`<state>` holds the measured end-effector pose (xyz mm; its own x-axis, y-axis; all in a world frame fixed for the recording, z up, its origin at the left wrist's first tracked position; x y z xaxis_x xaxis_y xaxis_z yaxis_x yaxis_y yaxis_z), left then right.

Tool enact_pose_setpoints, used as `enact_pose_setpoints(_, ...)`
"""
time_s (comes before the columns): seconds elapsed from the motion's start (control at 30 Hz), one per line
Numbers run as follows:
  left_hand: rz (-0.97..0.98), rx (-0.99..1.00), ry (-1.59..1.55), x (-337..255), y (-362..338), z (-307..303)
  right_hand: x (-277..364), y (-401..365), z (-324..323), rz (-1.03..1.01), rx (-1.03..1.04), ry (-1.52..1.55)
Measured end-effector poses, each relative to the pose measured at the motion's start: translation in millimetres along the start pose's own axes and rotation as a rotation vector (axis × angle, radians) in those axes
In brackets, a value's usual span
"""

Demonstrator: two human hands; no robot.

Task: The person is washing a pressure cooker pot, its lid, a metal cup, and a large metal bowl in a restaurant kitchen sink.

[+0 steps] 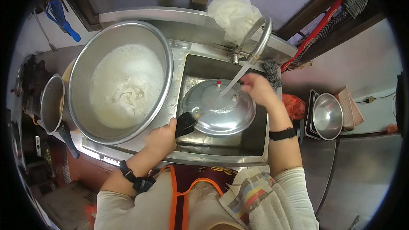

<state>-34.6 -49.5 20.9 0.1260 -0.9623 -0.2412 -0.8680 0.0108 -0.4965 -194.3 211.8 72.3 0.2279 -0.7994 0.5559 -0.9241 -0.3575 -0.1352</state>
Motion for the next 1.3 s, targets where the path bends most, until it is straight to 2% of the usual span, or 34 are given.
enact_pose_setpoints(0.03,0.005,0.007,0.005,0.1,0.7,1.4,4.1,1.3,-12.6,0.045,-0.071,0.027)
enact_pose_setpoints(0.13,0.003,-0.010,0.011,-0.9,1.9,-1.3,7.1,20.0,-25.7,-0.037,-0.203,-0.156)
enact_pose_setpoints(0.27,-0.009,-0.087,-0.011,5.4,4.9,0.0,-2.0,35.7,-3.1,-0.072,-0.144,-0.263)
enact_pose_setpoints(0.4,-0.017,-0.067,0.025,5.8,3.3,-1.4,-14.6,42.0,8.1,0.044,-0.073,-0.325)
enact_pose_setpoints(0.6,0.029,-0.112,0.020,5.7,0.4,-4.3,-15.9,42.3,13.5,0.071,-0.016,-0.455)
enact_pose_setpoints(0.7,0.054,-0.160,0.039,5.2,0.3,-5.1,-17.6,39.5,12.6,0.000,-0.089,-0.377)
enact_pose_setpoints(0.83,0.113,-0.253,0.084,3.4,-2.7,-10.1,-22.9,39.0,13.5,0.015,-0.098,-0.335)
enact_pose_setpoints(0.93,0.108,-0.214,0.146,-0.5,-3.8,-12.3,-26.5,40.5,15.2,0.015,-0.107,-0.280)
enact_pose_setpoints(1.3,0.176,-0.340,0.166,-7.8,-6.2,-17.1,-25.8,39.3,14.7,-0.012,-0.096,-0.214)
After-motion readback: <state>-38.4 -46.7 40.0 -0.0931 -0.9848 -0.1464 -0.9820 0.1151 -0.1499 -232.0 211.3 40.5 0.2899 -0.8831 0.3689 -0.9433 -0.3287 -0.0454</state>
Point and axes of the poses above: each hand's wrist, its own y-axis towards the middle knuckle, its own z-axis out of the palm, x = y × z, the point moved 7 cm from there along y, towards the middle knuckle, and after that the axes turned 8 degrees about -z, right-handed, at the moved point
